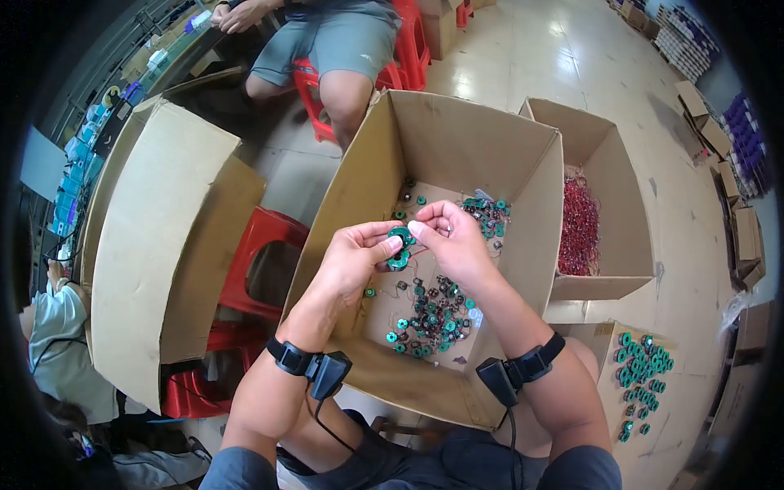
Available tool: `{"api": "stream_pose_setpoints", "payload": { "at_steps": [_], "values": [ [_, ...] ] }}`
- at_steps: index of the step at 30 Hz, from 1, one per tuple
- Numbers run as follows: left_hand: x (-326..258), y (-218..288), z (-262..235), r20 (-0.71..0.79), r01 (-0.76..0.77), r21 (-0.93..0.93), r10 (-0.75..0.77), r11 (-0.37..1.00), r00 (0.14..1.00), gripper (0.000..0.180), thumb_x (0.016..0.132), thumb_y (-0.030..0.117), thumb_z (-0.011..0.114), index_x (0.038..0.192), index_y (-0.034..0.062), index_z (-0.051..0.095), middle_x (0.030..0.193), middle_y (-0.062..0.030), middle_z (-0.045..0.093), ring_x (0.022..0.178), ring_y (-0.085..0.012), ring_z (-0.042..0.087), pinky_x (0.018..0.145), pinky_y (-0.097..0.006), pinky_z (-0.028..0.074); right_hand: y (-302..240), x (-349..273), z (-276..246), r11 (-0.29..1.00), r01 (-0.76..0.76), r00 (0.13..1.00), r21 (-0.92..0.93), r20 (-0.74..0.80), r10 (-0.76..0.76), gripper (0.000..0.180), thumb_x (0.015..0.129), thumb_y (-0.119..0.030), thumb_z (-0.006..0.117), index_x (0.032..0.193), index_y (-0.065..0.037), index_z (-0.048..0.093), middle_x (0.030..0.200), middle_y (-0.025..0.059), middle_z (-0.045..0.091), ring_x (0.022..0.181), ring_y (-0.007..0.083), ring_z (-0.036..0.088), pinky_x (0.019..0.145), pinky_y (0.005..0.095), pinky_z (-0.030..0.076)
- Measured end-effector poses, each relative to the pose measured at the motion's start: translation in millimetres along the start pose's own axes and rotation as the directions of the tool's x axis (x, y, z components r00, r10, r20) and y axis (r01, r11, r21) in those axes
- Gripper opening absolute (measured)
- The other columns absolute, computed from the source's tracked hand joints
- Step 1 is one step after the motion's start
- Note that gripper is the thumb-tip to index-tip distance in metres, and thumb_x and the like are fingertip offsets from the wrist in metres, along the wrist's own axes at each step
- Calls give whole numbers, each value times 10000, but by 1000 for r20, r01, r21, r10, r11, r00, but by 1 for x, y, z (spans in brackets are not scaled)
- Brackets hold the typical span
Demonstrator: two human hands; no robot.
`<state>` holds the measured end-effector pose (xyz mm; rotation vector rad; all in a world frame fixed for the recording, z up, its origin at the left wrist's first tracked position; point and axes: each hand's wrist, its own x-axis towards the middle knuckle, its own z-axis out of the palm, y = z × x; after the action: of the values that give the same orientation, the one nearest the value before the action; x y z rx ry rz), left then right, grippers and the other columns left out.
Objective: Assembling small green plastic housings by inserting white plastic components and metal rings.
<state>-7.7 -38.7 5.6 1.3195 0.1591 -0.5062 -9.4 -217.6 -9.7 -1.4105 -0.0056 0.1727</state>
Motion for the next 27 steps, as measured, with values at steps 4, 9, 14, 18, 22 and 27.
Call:
{"api": "stream_pose_setpoints", "payload": {
  "at_steps": [4, 9, 14, 18, 22, 27],
  "values": [
    [-3, 3, 3, -14, 24, -16, -24, 1000, 1000, 271, 912, 27, 640, 1180, -14, 628, 1009, -88, 702, 848, -128, 658, 730, -283, 562, -5, -1, -2, 994, -104, 994, 33, 28, 103, 151, 931, -55, 612, 1067, -26, 552, 927, 34, 622, 822, 87, 598, 761, 237, 511],
    [-1, 3, -1, -25, 27, 12, -26, 1000, 999, 273, 910, 29, 642, 1179, -19, 628, 997, -84, 704, 834, -123, 658, 718, -275, 564, -3, 1, -3, 978, -173, 985, 117, 25, 172, 158, 921, -42, 623, 1060, -32, 549, 922, 26, 620, 810, 80, 595, 741, 219, 507],
    [-1, 5, 1, -83, 34, -5, -35, 999, 996, 262, 906, 39, 650, 1161, -21, 638, 971, -77, 706, 803, -114, 653, 685, -262, 558, 2, 4, 7, 996, 51, 996, -75, -68, -57, 188, 882, -20, 664, 1022, -32, 538, 876, 15, 607, 791, 74, 576, 727, 229, 497],
    [-2, 10, -4, -72, 61, -7, -61, 998, 996, 244, 902, 52, 658, 1137, -17, 650, 939, -73, 707, 778, -110, 649, 651, -258, 548, -7, 2, 8, 999, 47, 999, 1, -12, -47, 200, 864, 0, 678, 977, -41, 518, 856, 6, 590, 782, 63, 564, 716, 213, 494],
    [-1, 7, -7, -140, 62, 43, -55, 997, 989, 246, 894, 62, 669, 1126, -19, 655, 918, -75, 706, 763, -117, 649, 638, -265, 544, 2, 2, 16, 999, 34, 999, 5, -11, -34, 200, 863, 2, 682, 963, -42, 516, 843, -4, 580, 754, 52, 554, 698, 199, 492],
    [0, 3, -9, -80, -1, 78, 7, 997, 997, 262, 895, 72, 670, 1141, -16, 652, 934, -86, 704, 791, -140, 660, 672, -275, 557, 2, 3, 10, 1000, -14, 999, 15, 52, 13, 123, 942, -152, 634, 916, -70, 547, 818, -25, 575, 729, 44, 547, 649, 218, 479]
  ]
}}
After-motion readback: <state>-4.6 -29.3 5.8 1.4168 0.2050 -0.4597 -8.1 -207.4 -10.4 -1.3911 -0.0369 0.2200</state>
